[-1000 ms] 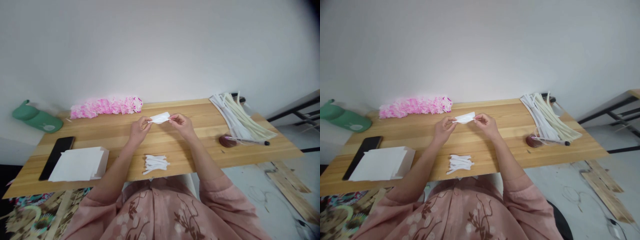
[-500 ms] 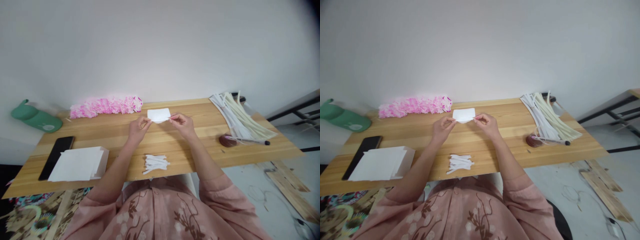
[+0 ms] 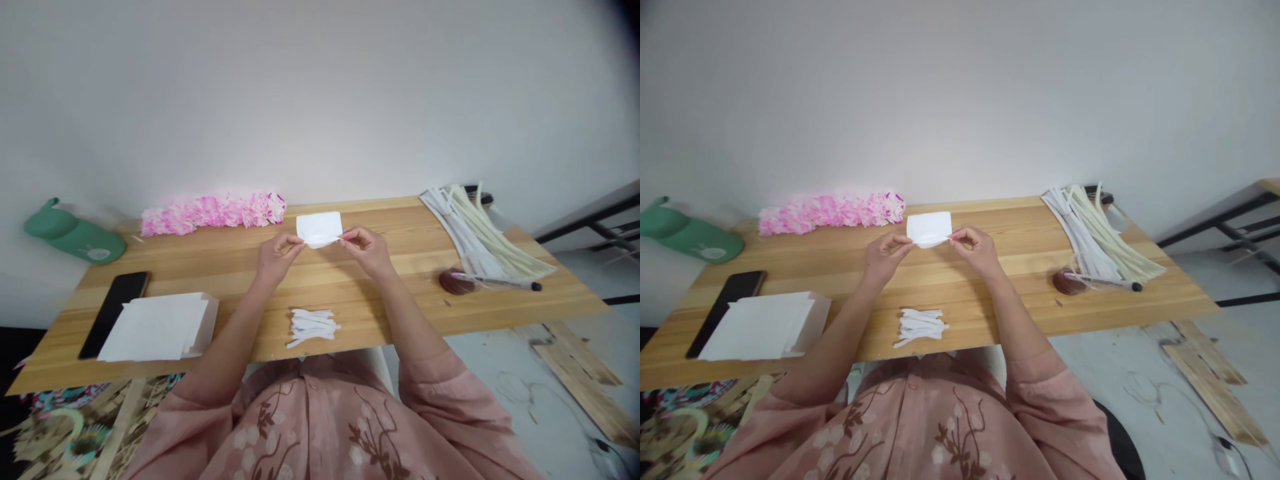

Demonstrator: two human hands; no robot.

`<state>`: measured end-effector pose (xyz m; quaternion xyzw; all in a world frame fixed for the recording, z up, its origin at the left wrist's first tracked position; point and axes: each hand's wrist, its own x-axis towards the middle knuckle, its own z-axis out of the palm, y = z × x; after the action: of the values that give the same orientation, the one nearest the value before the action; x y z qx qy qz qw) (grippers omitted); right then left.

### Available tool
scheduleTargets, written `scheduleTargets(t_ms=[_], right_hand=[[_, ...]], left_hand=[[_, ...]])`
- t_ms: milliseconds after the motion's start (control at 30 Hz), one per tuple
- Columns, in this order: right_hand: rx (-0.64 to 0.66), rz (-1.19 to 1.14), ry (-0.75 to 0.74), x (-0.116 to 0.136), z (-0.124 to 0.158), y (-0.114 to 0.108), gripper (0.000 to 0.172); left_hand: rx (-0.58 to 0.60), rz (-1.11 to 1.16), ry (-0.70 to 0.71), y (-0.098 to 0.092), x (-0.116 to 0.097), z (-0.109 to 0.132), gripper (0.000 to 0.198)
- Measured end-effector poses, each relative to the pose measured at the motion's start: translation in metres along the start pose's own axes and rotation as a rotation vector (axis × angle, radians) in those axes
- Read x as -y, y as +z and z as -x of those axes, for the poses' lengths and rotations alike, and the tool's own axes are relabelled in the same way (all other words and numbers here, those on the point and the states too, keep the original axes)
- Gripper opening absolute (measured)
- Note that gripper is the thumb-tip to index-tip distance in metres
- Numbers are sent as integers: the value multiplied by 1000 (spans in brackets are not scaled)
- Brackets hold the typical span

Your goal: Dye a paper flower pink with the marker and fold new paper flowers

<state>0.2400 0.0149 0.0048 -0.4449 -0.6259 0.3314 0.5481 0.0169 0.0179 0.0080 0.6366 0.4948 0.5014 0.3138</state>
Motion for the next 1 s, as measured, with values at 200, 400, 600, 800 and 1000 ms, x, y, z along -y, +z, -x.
scheduleTargets(t_ms=[200,400,600,800,1000], right_hand=[[-13,7,30,-3,0,1,26],[-21,32,58,-8,0,0,25],[-21,109,20,-4,-1,0,20],[-19,124,13,-4,-2,-1,23],[34,124,-27,-7,-1,-2,23]], left_hand=[[5,45,-43,1,3,-1,15],[10,-35,-5,1,1,1,18],[20,-118,36,1,0,1,16],[10,-138,37,1,0,1,15],[16,-128,35,-1,1,0,15]])
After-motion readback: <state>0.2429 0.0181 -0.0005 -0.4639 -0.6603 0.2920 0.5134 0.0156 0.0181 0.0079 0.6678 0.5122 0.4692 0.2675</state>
